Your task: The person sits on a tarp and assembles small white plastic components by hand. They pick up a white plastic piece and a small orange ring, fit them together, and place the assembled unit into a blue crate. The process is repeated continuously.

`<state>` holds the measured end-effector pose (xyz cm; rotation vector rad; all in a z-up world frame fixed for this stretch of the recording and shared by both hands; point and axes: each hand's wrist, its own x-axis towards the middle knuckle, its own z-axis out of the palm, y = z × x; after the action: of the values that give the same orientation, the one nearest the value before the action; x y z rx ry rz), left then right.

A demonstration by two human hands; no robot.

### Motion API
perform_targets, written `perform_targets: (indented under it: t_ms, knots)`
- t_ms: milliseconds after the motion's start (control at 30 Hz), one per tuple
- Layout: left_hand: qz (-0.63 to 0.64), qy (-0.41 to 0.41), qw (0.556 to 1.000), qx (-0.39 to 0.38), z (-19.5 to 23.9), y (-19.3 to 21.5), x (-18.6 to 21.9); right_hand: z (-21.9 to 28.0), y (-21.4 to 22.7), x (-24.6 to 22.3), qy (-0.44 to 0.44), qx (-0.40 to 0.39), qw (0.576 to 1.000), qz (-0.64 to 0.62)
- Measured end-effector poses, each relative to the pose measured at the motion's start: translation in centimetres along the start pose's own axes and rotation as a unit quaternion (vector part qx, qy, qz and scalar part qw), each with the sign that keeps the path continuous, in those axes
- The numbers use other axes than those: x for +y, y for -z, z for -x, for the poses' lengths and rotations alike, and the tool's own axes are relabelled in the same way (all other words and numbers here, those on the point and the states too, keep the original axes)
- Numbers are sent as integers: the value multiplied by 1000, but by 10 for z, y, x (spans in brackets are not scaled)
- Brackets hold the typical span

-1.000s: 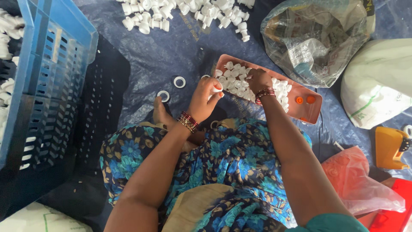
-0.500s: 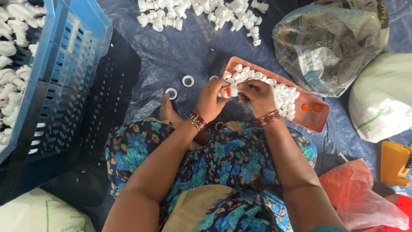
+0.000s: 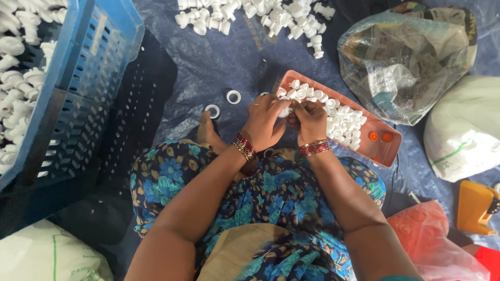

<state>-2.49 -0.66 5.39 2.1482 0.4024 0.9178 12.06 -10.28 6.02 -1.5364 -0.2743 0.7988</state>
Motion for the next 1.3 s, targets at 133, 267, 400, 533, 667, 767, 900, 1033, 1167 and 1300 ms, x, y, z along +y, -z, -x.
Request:
perform_targets:
  t_ms: [133,267,400,533,667,767,900,1033,1167,1300]
  knots:
    - [-4,9,1000,29,-3,7,1,-4,-12,-5,12,-10,1000,3]
    - [-83,6,996,38,-7,10,0,-11,-21,-3,12,-8,1000,17]
    - [-93,6,994,56,-10,16,-2,-17,-27,-5,20,-4,998,53]
    - [-62,-3,997,55,-16,24,-4,-21,-33,-16,18,-28,998,56]
    - [39,43,994,89,-19,29,-4,-27,-28,-22,-22,-67,997,32]
    - [111,92,982,122,-20,26,1,-46,-20,-14,-17,-137,990,-42]
    - [133,91,965,207,-25,24,-15,-98,-29,19,255,-154,901,315]
    - [165,126,944,255,-11,-2,-32,-119,-14,77,265,-189,655,682]
    - [210,100,910,343,-22,-17,-52,-153,-41,97,286,-163,531,781]
    - [172,107,924,323,-28,-34,-70,-149,-39,87,327,-134,437,827]
